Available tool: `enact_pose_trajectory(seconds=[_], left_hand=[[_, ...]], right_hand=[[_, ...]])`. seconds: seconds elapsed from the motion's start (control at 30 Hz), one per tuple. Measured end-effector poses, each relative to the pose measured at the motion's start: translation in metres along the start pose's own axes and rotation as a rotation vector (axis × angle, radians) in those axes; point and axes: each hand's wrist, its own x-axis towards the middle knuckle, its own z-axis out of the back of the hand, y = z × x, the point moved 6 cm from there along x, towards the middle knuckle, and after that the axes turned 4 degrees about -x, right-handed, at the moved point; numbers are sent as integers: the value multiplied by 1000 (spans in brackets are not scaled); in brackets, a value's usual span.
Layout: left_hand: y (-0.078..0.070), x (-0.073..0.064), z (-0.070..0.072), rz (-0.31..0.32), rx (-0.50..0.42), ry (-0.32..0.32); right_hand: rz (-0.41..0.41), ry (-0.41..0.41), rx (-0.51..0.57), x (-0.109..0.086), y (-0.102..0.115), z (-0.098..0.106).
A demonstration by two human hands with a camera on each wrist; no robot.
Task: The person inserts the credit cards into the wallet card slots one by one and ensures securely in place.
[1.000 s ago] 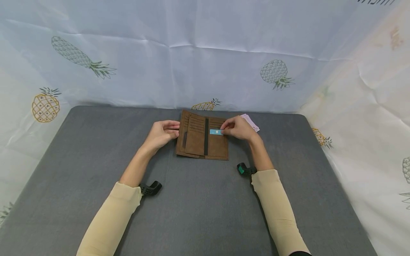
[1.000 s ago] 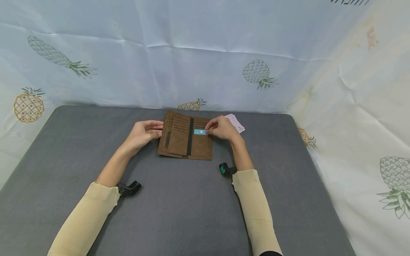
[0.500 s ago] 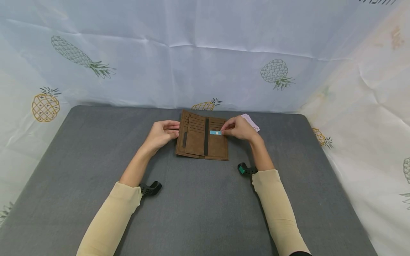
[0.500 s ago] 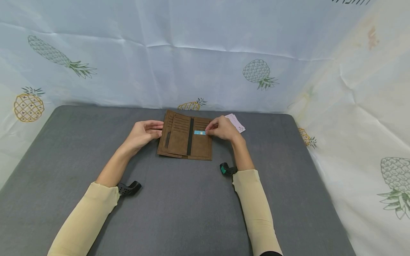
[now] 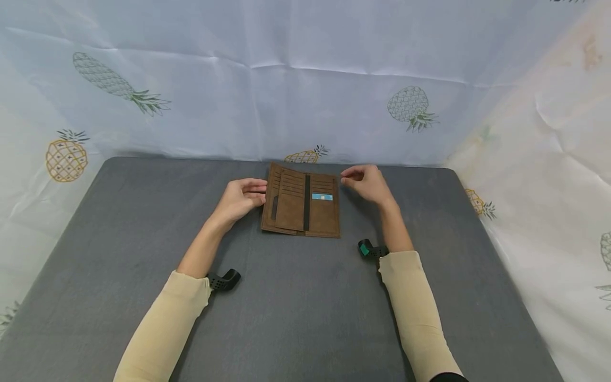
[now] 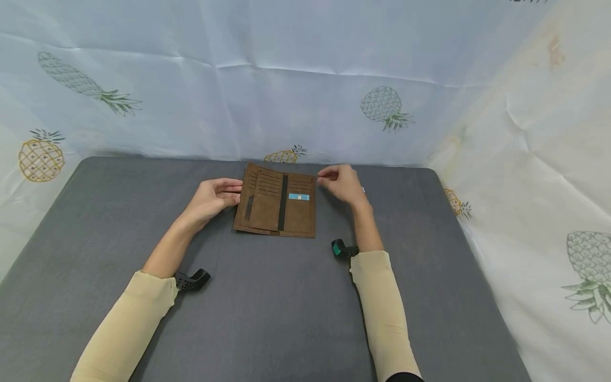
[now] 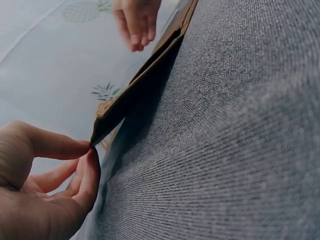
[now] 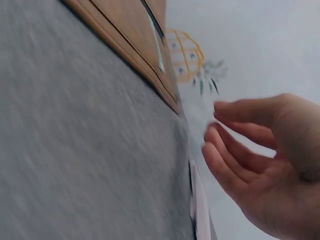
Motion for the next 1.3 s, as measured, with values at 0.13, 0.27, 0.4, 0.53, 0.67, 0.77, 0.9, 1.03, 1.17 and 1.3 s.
enact_pose_trajectory(seconds=[0.13,0.27,0.4,0.53,0.67,0.77,0.9,1.03,1.17,1.3], left_hand=[[0,0,0,3,0,4],[0,0,0,2,5,3],[1,-1,-1,5,5,6],[1,-1,0,6,3,6],[1,-1,0,3,-1,2],[0,-1,1,3,-1,-2],[0,-1,1,5,3,-1],[0,0,1,10,0,-1],[0,0,1,9,2,-3],[0,0,1,4,6,-3]], right_hand=[[-44,-121,-16,-3,-19,20],[-131,-123,-96,-7,-38,31],[-211,-45,-153,-11,-48,32],[-235,-29,-180,-12,-48,31],[-237,-38,-194,-11,-47,32],[-252,-42,-191,-11,-48,32],[-279,-81,-163,-12,-50,35],[-262,-175,-139,-12,-51,40],[-211,-279,-91,-11,-52,45],[-180,-329,-11,-9,-51,47]])
